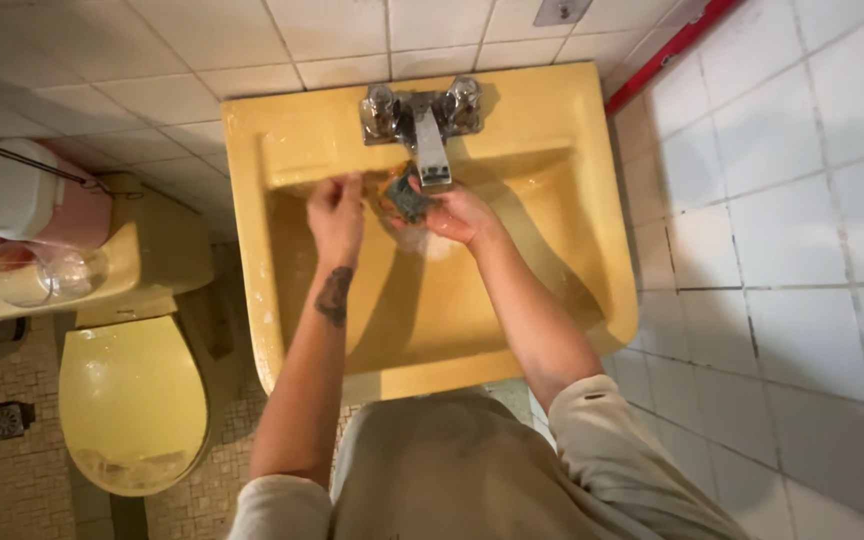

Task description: The person cleans a sink and faucet using a sponge and then organizes toothbrushes into a wall-mounted holder.

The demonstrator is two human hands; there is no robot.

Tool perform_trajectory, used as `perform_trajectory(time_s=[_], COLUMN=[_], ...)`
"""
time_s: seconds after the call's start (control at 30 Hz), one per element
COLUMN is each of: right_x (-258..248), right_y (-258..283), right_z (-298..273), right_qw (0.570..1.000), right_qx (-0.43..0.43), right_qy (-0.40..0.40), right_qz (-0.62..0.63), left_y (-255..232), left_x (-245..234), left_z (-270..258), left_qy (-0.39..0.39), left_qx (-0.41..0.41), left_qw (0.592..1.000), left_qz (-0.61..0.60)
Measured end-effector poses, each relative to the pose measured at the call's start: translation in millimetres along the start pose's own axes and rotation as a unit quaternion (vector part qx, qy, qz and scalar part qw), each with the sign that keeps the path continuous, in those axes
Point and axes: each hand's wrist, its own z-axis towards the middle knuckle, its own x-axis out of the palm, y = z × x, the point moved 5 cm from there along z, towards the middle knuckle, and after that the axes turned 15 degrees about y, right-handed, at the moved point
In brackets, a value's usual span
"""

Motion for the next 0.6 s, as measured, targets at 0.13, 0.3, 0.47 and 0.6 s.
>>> perform_trajectory(time_s=[0.13, 0.3, 0.47, 0.6], right_x=[-9.5, -3.3, 81.3, 137.7], right_y=[21.4, 121.1, 132.2, 80.8], right_z=[-26.7, -115.1, -208.4, -258.8], right_qw=[0.998, 0.922, 0.390, 0.279], right_qx=[0.015, 0.052, 0.197, 0.024], right_qy=[-0.054, -0.137, -0.132, -0.114], right_qz=[-0.018, -0.359, -0.890, -0.953], left_y=[76.2, 104.9, 103.6, 123.1], left_x=[34.7, 107.5, 138.9, 144.3], left_z=[18.7, 37.0, 32.3, 37.3], left_qy=[0.076, 0.242, 0.262, 0.265], left_qx=[-0.160, -0.234, -0.256, -0.280], left_qw=[0.955, 0.870, 0.866, 0.848], left_qz=[-0.240, -0.360, -0.340, -0.363])
